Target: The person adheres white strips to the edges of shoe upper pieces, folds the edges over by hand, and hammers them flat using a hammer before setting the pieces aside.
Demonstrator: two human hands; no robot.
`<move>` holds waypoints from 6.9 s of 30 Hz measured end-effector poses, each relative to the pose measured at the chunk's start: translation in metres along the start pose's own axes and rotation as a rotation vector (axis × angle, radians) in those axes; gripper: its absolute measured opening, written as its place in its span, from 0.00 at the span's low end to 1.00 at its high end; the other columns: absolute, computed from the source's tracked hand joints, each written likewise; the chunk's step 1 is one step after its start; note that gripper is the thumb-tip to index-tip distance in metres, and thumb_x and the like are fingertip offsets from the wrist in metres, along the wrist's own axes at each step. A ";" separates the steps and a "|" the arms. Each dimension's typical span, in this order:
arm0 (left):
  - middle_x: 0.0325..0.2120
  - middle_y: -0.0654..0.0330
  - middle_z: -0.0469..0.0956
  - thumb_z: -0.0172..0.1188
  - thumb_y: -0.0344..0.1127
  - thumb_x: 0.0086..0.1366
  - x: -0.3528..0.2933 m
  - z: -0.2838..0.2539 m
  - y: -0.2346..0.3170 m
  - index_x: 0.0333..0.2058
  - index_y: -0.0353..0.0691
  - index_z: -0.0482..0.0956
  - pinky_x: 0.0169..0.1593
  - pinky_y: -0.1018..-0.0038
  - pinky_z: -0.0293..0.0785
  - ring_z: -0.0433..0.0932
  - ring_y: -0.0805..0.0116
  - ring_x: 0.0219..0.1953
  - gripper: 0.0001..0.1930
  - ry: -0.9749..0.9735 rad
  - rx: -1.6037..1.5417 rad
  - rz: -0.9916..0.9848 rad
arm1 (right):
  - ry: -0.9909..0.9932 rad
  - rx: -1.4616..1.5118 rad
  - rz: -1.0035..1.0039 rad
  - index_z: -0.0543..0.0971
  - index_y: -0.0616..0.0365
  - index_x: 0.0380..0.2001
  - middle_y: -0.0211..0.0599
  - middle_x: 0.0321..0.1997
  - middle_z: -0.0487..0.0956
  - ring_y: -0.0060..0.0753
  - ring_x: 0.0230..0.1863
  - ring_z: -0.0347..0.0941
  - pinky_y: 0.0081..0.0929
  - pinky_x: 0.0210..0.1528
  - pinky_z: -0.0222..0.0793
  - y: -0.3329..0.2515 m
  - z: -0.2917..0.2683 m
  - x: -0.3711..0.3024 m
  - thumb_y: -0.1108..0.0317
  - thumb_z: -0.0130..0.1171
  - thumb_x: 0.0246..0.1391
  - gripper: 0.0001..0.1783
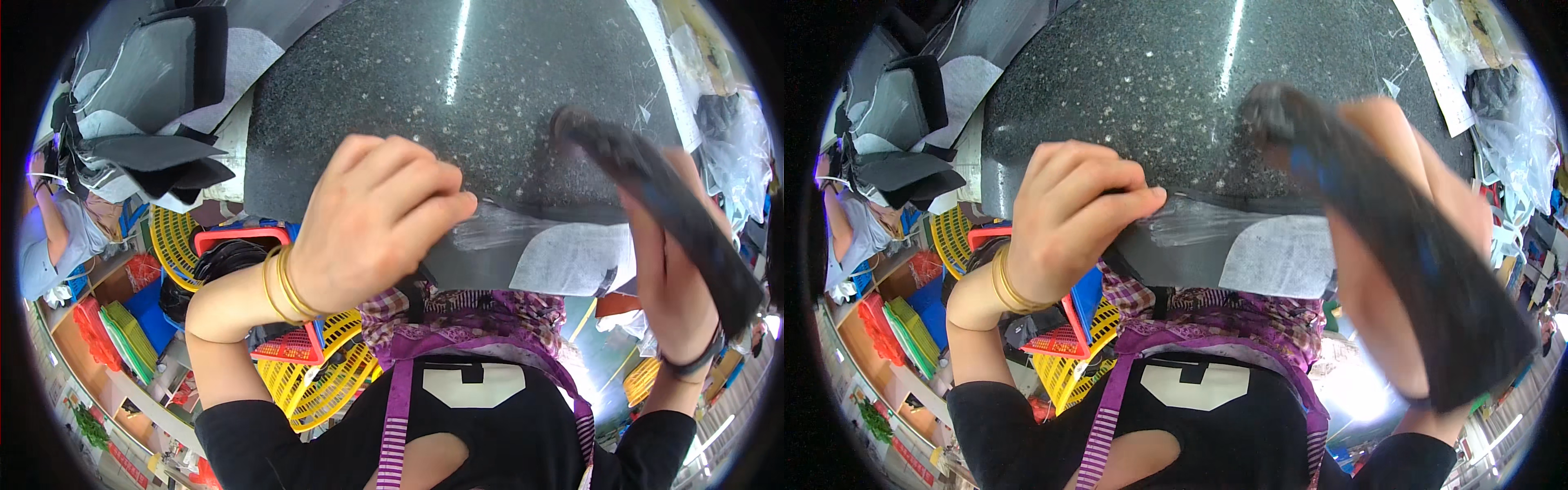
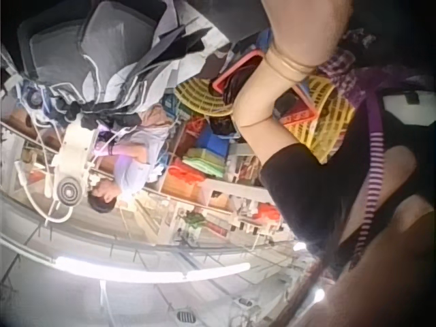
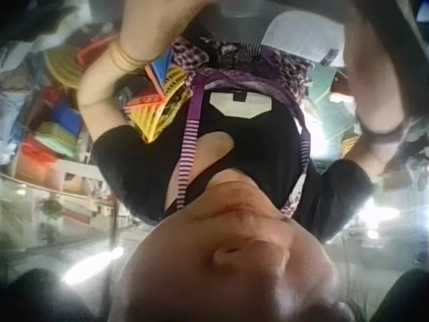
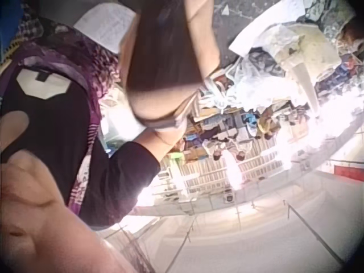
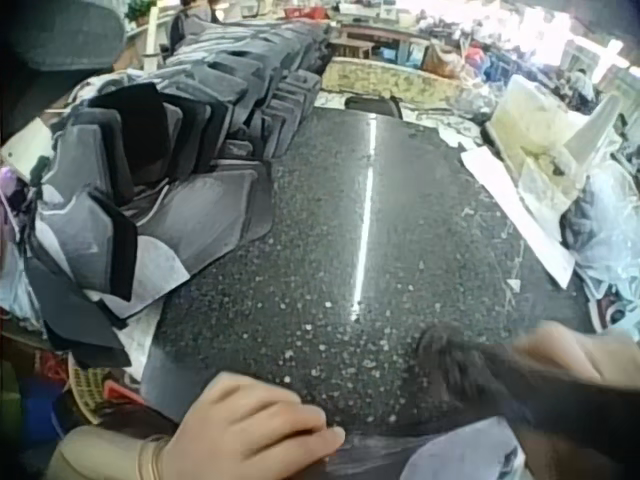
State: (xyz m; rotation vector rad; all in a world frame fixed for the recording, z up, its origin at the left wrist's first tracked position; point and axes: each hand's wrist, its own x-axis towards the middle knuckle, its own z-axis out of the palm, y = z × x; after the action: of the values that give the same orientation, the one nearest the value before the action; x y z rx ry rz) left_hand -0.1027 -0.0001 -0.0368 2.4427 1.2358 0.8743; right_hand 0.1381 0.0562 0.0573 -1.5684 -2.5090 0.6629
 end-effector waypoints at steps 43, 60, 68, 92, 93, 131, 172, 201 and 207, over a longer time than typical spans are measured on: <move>0.30 0.59 0.75 0.60 0.22 0.44 0.047 -0.031 0.058 0.40 0.36 0.81 0.39 0.65 0.72 0.75 0.60 0.36 0.19 -0.018 0.282 0.130 | 0.455 0.076 -0.404 0.77 0.59 0.34 0.41 0.36 0.77 0.47 0.40 0.75 0.38 0.42 0.72 0.128 -0.025 -0.045 0.65 0.61 0.52 0.10; 0.37 0.50 0.78 0.62 0.40 0.57 0.252 0.069 0.097 0.42 0.36 0.74 0.43 0.61 0.71 0.76 0.50 0.42 0.18 -0.078 -0.195 0.298 | 0.401 -0.058 -0.186 0.78 0.63 0.39 0.45 0.25 0.77 0.45 0.27 0.75 0.31 0.31 0.69 0.166 -0.081 -0.018 0.67 0.57 0.57 0.11; 0.29 0.52 0.79 0.59 0.36 0.58 0.278 0.018 0.037 0.32 0.36 0.78 0.34 0.61 0.74 0.79 0.51 0.33 0.09 -0.121 0.232 0.397 | 0.273 0.172 0.182 0.80 0.62 0.45 0.36 0.39 0.82 0.26 0.40 0.77 0.24 0.45 0.70 0.216 -0.115 -0.045 0.72 0.61 0.55 0.14; 0.53 0.50 0.71 0.58 0.39 0.57 0.004 0.022 0.041 0.50 0.39 0.75 0.59 0.53 0.67 0.71 0.49 0.55 0.22 -0.171 0.397 0.157 | -0.676 1.319 0.299 0.69 0.67 0.57 0.36 0.38 0.78 0.27 0.31 0.79 0.20 0.32 0.76 0.047 -0.007 0.008 0.72 0.50 0.63 0.20; 0.53 0.50 0.71 0.58 0.39 0.57 0.002 0.022 0.044 0.50 0.39 0.75 0.59 0.53 0.67 0.71 0.49 0.55 0.22 -0.185 0.394 0.146 | -0.700 1.394 0.394 0.70 0.67 0.56 0.32 0.36 0.78 0.26 0.30 0.79 0.19 0.30 0.75 0.050 -0.001 0.008 0.71 0.51 0.64 0.19; 0.57 0.51 0.71 0.54 0.36 0.62 0.010 0.026 0.038 0.48 0.42 0.74 0.63 0.63 0.63 0.70 0.55 0.60 0.15 -0.231 0.129 -0.006 | -0.253 0.043 -0.155 0.73 0.59 0.29 0.37 0.28 0.69 0.40 0.28 0.73 0.33 0.25 0.70 0.034 0.005 -0.030 0.70 0.62 0.46 0.09; 0.57 0.61 0.73 0.56 0.39 0.59 0.056 0.060 0.127 0.54 0.52 0.74 0.55 0.61 0.70 0.72 0.46 0.55 0.22 -0.578 0.409 0.041 | -0.197 0.122 0.089 0.72 0.61 0.21 0.44 0.21 0.75 0.49 0.23 0.73 0.39 0.26 0.67 0.113 -0.016 -0.068 0.67 0.64 0.51 0.13; 0.59 0.66 0.70 0.56 0.37 0.58 0.083 0.108 0.137 0.48 0.49 0.73 0.57 0.65 0.64 0.69 0.66 0.54 0.18 -0.438 0.354 0.236 | -0.176 0.460 0.071 0.75 0.64 0.36 0.41 0.28 0.75 0.36 0.26 0.78 0.25 0.27 0.71 0.166 -0.020 -0.070 0.80 0.61 0.47 0.12; 0.58 0.67 0.72 0.58 0.37 0.56 0.094 0.113 0.139 0.40 0.50 0.72 0.51 0.65 0.63 0.70 0.65 0.49 0.12 -0.393 0.332 0.206 | -0.187 0.264 -0.190 0.75 0.62 0.38 0.41 0.41 0.74 0.47 0.41 0.75 0.33 0.39 0.71 0.177 -0.015 -0.062 0.77 0.63 0.43 0.16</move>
State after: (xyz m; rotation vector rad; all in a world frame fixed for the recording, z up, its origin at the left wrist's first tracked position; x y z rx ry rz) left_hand 0.0986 -0.0049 -0.0211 2.8577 1.0644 0.2145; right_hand 0.3185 0.0719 0.0058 -1.2132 -2.5247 1.1041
